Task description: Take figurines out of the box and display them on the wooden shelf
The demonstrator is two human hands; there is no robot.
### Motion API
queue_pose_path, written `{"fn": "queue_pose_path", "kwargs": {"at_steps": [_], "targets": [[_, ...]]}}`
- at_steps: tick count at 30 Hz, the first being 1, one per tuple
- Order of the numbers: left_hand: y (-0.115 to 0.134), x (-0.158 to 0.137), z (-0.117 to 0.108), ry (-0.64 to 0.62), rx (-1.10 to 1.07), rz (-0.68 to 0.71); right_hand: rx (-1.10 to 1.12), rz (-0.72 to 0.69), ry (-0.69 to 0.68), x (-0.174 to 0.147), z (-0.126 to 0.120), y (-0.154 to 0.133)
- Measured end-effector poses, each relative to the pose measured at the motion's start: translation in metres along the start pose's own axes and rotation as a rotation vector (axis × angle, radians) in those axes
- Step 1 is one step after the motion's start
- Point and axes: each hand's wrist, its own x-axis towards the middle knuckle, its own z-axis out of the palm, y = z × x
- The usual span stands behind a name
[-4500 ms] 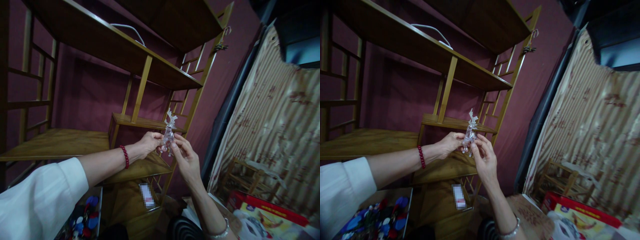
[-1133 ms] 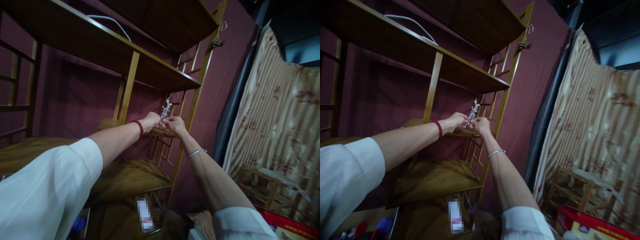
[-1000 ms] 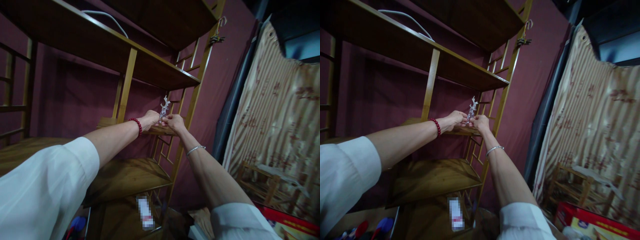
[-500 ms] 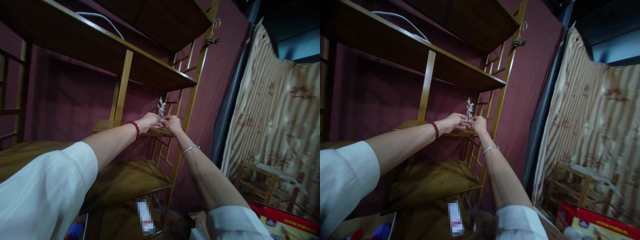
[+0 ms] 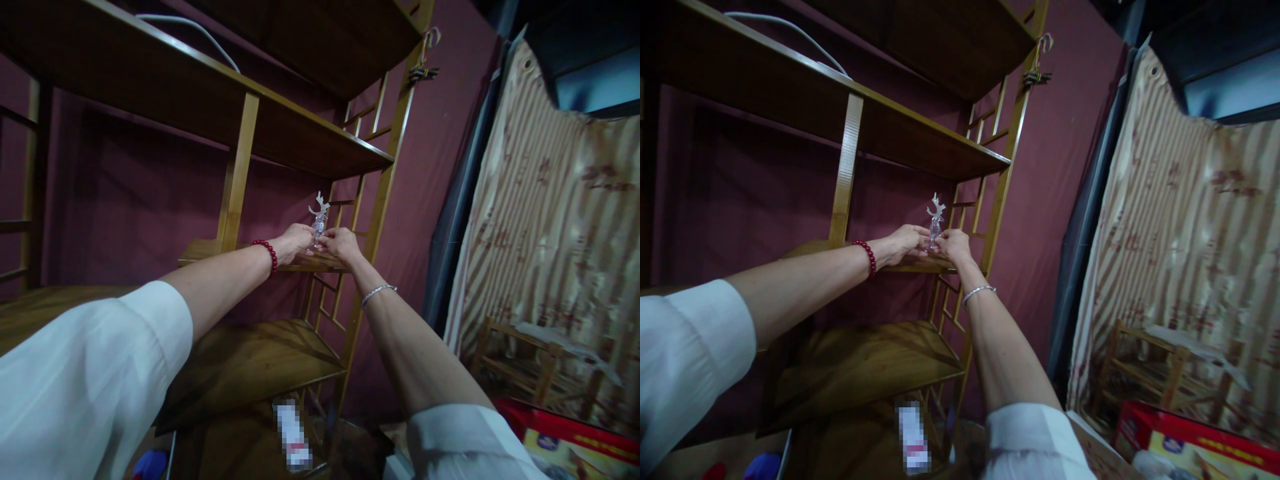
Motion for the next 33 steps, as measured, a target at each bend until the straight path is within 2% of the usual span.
{"fn": "queue_pose_path", "kwargs": {"at_steps": [9, 17, 26, 33], "targets": [[-0.009, 0.01, -0.005, 0.006, 0.023, 0.0, 0.082, 0.12, -0.07, 0.01, 0.005, 0.003], [-0.012, 0.013, -0.005, 0.046, 0.057, -0.04, 0.168, 0.151, -0.051, 0.016, 0.013, 0.012], [-0.017, 0.02, -0.005, 0.056, 0.045, -0.054, 0.091, 0.163, -0.05, 0.022, 0.016, 0.014], [-0.019, 0.025, -0.004, 0.116, 0.065, -0.046, 0.073, 0.164, -0.052, 0.023, 0.018, 0.02]]}}
